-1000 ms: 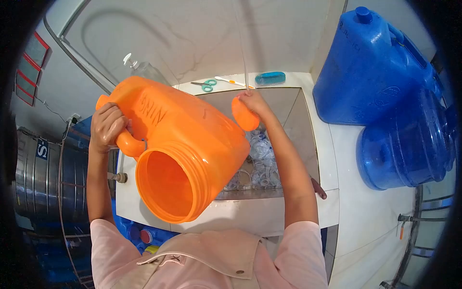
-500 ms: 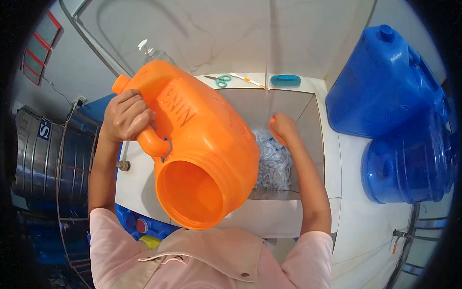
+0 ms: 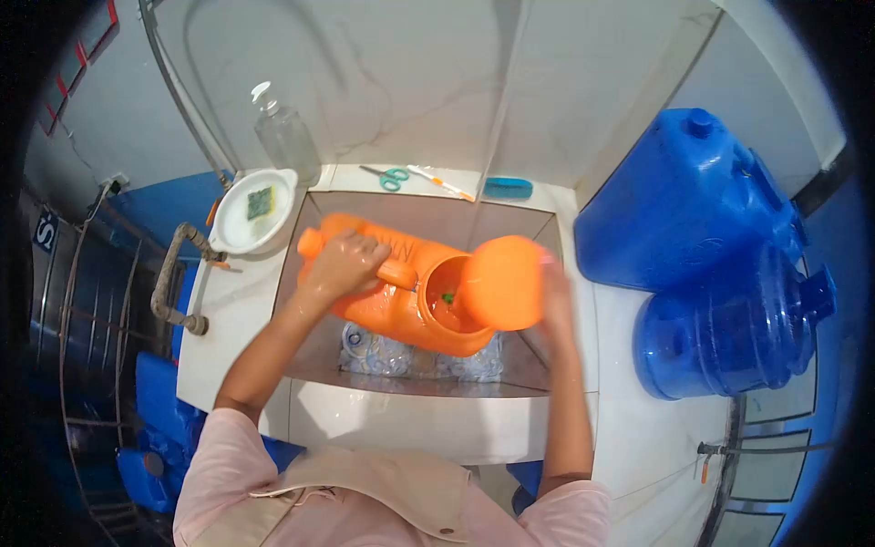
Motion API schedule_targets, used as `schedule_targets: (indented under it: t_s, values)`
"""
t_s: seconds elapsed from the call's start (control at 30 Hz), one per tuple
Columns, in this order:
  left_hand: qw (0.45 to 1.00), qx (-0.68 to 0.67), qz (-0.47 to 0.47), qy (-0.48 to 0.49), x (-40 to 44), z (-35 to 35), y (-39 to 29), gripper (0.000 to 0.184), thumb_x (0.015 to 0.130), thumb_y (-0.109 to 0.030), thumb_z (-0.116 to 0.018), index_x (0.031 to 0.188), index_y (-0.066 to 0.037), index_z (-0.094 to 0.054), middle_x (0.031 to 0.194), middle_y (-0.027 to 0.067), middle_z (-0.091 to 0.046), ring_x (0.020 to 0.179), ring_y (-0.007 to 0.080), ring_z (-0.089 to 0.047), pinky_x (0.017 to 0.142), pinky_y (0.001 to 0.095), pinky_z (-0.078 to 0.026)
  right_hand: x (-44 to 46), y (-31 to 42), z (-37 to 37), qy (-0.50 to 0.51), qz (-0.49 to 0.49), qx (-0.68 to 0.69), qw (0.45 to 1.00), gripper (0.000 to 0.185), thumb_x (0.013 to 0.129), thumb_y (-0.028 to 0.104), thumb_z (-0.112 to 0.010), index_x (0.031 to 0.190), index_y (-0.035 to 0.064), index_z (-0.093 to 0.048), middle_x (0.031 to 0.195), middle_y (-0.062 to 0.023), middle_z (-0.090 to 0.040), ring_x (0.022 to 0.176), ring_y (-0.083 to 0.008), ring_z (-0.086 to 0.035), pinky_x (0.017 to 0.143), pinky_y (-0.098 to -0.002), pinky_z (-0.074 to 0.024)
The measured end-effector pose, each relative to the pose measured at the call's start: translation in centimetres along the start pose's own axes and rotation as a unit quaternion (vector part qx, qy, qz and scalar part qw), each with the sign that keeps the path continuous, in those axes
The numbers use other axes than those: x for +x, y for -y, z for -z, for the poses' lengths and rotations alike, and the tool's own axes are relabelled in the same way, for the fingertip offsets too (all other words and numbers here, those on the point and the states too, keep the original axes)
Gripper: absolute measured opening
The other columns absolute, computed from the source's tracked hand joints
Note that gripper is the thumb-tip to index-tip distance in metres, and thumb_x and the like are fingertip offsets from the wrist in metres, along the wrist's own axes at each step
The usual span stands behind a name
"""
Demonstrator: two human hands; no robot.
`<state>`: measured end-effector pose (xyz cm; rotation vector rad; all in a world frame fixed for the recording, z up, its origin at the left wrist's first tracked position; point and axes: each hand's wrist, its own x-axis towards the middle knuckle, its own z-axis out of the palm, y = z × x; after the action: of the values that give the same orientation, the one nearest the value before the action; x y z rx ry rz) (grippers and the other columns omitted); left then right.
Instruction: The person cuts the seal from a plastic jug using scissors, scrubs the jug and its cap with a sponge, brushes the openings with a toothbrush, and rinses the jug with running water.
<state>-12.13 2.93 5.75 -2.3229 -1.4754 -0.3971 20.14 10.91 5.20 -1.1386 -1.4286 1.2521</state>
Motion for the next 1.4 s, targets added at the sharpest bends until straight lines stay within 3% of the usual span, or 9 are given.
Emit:
schedule_targets:
  t_s: [0.13, 0.2, 0.4, 0.7, 0.9, 1.23, 1.3, 1.37, 1.4]
  values:
    - [0.994, -0.065, 0.083, -0.001, -1.3, -3.2, -2.8, 0.014, 0.063, -0.015, -0.062, 0.071, -0.009, -0.052, 0.064, 0.0079, -0.059, 0.064, 0.0247, -0.06, 0.063, 0.0372, -0.044, 0.0, -3.2, -4.9, 0.027, 0.021, -0.195, 0.98, 0.054, 0.096, 0.041, -0.038, 0.128, -0.0013, -0.044, 0.132, -0.021, -0.045, 0.127, -0.032, -0.038, 0.105, -0.0451, -0.029]
    - [0.992, -0.071, 0.103, -0.008, -1.3, -3.1, -3.1, 0.008, 0.064, -0.012, -0.059, 0.068, -0.008, -0.053, 0.062, 0.0085, -0.059, 0.062, 0.0243, -0.061, 0.062, 0.0368, -0.044, -0.3, -2.1, -5.4, 0.06, 0.262, -0.579, 0.77, 0.06, 0.091, 0.047, -0.043, 0.137, 0.0082, -0.037, 0.145, -0.0216, -0.024, 0.135, -0.0396, -0.019, 0.107, -0.0542, -0.0186]
    - [0.985, -0.125, 0.11, 0.033, -2.2, -3.8, -3.0, 0.015, 0.063, -0.016, -0.064, 0.072, -0.008, -0.054, 0.062, 0.0105, -0.06, 0.06, 0.0284, -0.06, 0.059, 0.0398, -0.048, -1.9, 1.5, -6.1, 0.309, 0.305, -0.57, 0.698, 0.082, 0.07, 0.058, -0.06, 0.141, 0.0295, -0.031, 0.149, -0.0194, -0.011, 0.133, -0.0492, -0.013, 0.102, -0.0643, -0.0137]
    - [0.966, -0.162, 0.054, 0.193, -1.9, -2.0, -1.7, 0.012, 0.066, -0.017, -0.061, 0.075, -0.008, -0.058, 0.063, 0.0126, -0.062, 0.058, 0.0296, -0.062, 0.052, 0.0423, -0.047, -2.3, 2.3, -6.5, 0.425, 0.42, -0.524, 0.607, 0.091, 0.058, 0.051, -0.068, 0.138, 0.0246, -0.036, 0.145, -0.0213, -0.021, 0.126, -0.0431, -0.028, 0.094, -0.058, -0.0272]
    - [0.967, -0.138, 0.123, 0.175, -3.4, -2.1, -4.2, 0.015, 0.067, -0.019, -0.061, 0.077, -0.008, -0.058, 0.06, 0.0127, -0.061, 0.057, 0.0312, -0.061, 0.05, 0.0435, -0.046, -4.9, 1.7, -6.7, 0.323, 0.383, -0.522, 0.691, 0.086, 0.056, 0.047, -0.069, 0.135, 0.0215, -0.042, 0.141, -0.0192, -0.03, 0.121, -0.0412, -0.033, 0.092, -0.0567, -0.0288]
    - [0.974, -0.142, 0.059, 0.167, -1.1, -0.7, -3.5, 0.014, 0.067, -0.014, -0.058, 0.077, -0.006, -0.059, 0.066, 0.0143, -0.062, 0.061, 0.0308, -0.062, 0.053, 0.0433, -0.047, -4.0, 2.5, -6.0, 0.422, 0.426, -0.483, 0.638, 0.082, 0.056, 0.047, -0.067, 0.128, 0.0148, -0.047, 0.13, -0.0189, -0.039, 0.118, -0.0399, -0.035, 0.092, -0.0541, -0.0294]
    - [0.965, -0.146, 0.117, 0.182, -0.7, -0.7, -4.9, 0.017, 0.067, -0.014, -0.058, 0.08, -0.005, -0.058, 0.072, 0.0147, -0.063, 0.064, 0.0304, -0.061, 0.054, 0.0416, -0.047, -4.1, 0.5, -6.7, 0.157, 0.308, -0.564, 0.75, 0.083, 0.06, 0.05, -0.065, 0.132, 0.013, -0.044, 0.132, -0.0199, -0.038, 0.119, -0.0399, -0.034, 0.093, -0.0541, -0.0298]
    - [0.987, -0.008, 0.154, -0.038, -1.4, -1.5, -6.6, 0.029, 0.064, -0.012, -0.06, 0.092, -0.004, -0.055, 0.091, 0.0157, -0.06, 0.081, 0.0286, -0.059, 0.072, 0.0365, -0.048, -4.1, -0.3, -7.7, 0.105, 0.251, -0.581, 0.767, 0.084, 0.062, 0.051, -0.063, 0.133, 0.0125, -0.042, 0.134, -0.0205, -0.037, 0.119, -0.04, -0.034, 0.094, -0.0543, -0.029]
    - [0.988, -0.006, 0.147, -0.04, -1.8, -1.1, -7.9, 0.029, 0.064, -0.012, -0.06, 0.092, -0.004, -0.055, 0.091, 0.0157, -0.06, 0.081, 0.0286, -0.059, 0.072, 0.0365, -0.048, -4.0, -0.3, -8.3, 0.048, 0.197, -0.593, 0.78, 0.084, 0.064, 0.051, -0.062, 0.135, 0.012, -0.04, 0.135, -0.021, -0.036, 0.119, -0.0401, -0.035, 0.095, -0.0544, -0.0282]
